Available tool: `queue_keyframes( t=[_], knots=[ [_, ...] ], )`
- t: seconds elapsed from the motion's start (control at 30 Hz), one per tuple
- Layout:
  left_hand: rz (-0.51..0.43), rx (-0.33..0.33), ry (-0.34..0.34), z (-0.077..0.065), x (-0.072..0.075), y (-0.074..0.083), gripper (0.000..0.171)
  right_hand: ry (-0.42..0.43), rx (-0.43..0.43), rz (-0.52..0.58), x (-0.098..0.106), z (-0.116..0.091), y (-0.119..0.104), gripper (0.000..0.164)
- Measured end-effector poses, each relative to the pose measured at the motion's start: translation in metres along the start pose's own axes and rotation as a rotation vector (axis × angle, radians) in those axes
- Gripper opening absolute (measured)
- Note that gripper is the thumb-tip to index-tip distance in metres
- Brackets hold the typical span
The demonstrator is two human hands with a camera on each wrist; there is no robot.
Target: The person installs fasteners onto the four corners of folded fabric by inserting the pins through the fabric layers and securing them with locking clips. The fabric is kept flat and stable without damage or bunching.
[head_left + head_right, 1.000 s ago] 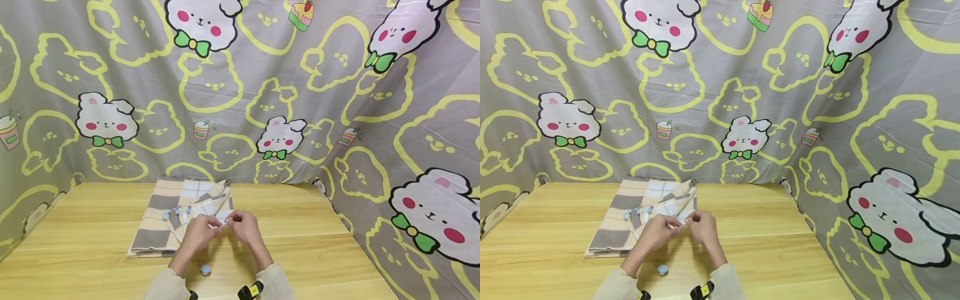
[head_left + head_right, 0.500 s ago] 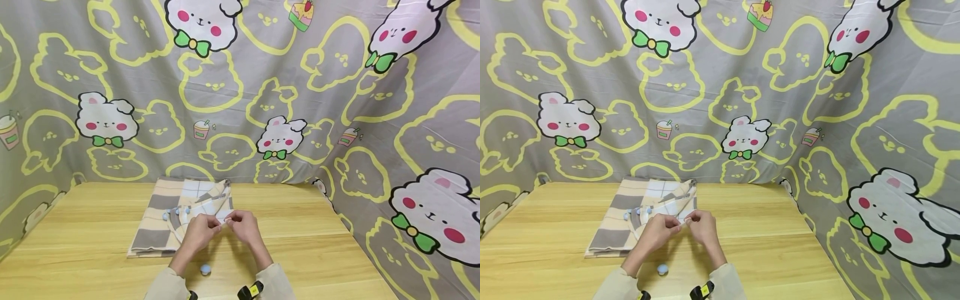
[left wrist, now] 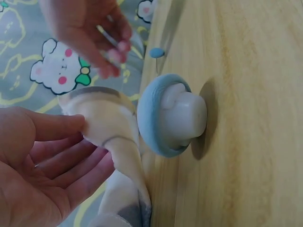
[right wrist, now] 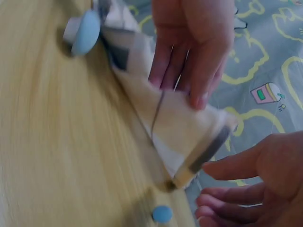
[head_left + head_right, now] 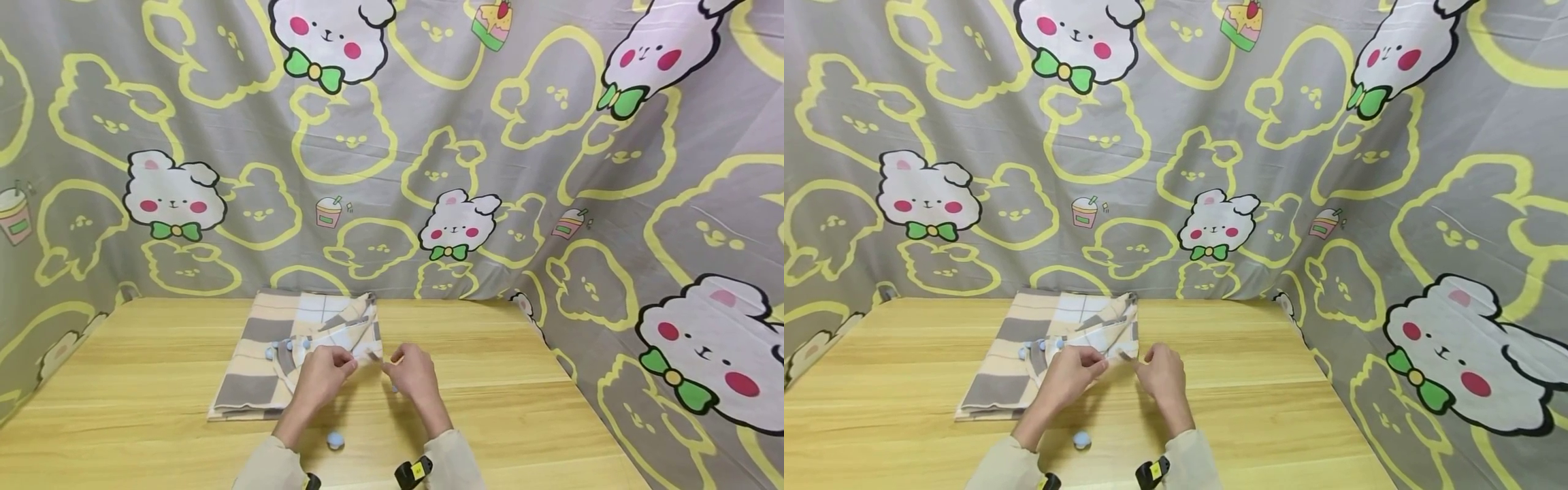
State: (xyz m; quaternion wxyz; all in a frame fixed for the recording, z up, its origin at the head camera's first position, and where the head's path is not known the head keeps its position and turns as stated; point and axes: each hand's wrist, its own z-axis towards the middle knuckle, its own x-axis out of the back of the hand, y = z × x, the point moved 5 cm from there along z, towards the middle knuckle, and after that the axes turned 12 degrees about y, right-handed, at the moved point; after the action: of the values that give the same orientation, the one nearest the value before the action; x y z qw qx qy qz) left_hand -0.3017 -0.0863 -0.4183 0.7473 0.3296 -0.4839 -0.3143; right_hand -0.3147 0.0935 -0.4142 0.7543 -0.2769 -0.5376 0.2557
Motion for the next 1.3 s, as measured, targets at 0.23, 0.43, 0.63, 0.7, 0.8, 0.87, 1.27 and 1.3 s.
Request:
queue_keyframes(
  t=[0.23, 0.43, 0.63, 0.7, 0.8, 0.87, 1.27, 1.3],
  knots=[
    [-0.019, -0.004, 0.014, 0.001, 0.003, -0.001, 0.009, -0.115, -0.052, -0.137, -0.007, -0.005, 0.011, 0.034],
    [-0.018, -0.004, 0.019, 0.001, 0.004, -0.002, 0.009, -0.107, -0.047, -0.178, -0.012, -0.006, 0.015, 0.042],
    [-0.013, -0.007, 0.026, 0.001, 0.003, -0.002, 0.009, -0.101, -0.014, -0.162, -0.014, -0.008, 0.017, 0.039],
    [-0.015, -0.01, 0.026, 0.001, 0.002, -0.002, 0.009, -0.109, -0.006, -0.15, -0.015, -0.009, 0.017, 0.035],
    [-0.015, -0.012, 0.028, 0.001, 0.002, -0.003, 0.009, -0.124, -0.001, -0.129, -0.017, -0.01, 0.017, 0.034],
    [-0.012, -0.013, 0.03, 0.001, 0.002, -0.004, 0.009, -0.136, -0.006, -0.121, -0.018, -0.011, 0.017, 0.035],
    [-0.013, -0.01, 0.034, 0.001, 0.002, -0.004, 0.01, -0.091, 0.021, -0.069, -0.018, -0.007, 0.011, 0.028],
    [-0.012, -0.011, 0.034, 0.002, 0.002, -0.004, 0.01, -0.088, 0.028, -0.045, -0.017, -0.006, 0.009, 0.023]
  ],
)
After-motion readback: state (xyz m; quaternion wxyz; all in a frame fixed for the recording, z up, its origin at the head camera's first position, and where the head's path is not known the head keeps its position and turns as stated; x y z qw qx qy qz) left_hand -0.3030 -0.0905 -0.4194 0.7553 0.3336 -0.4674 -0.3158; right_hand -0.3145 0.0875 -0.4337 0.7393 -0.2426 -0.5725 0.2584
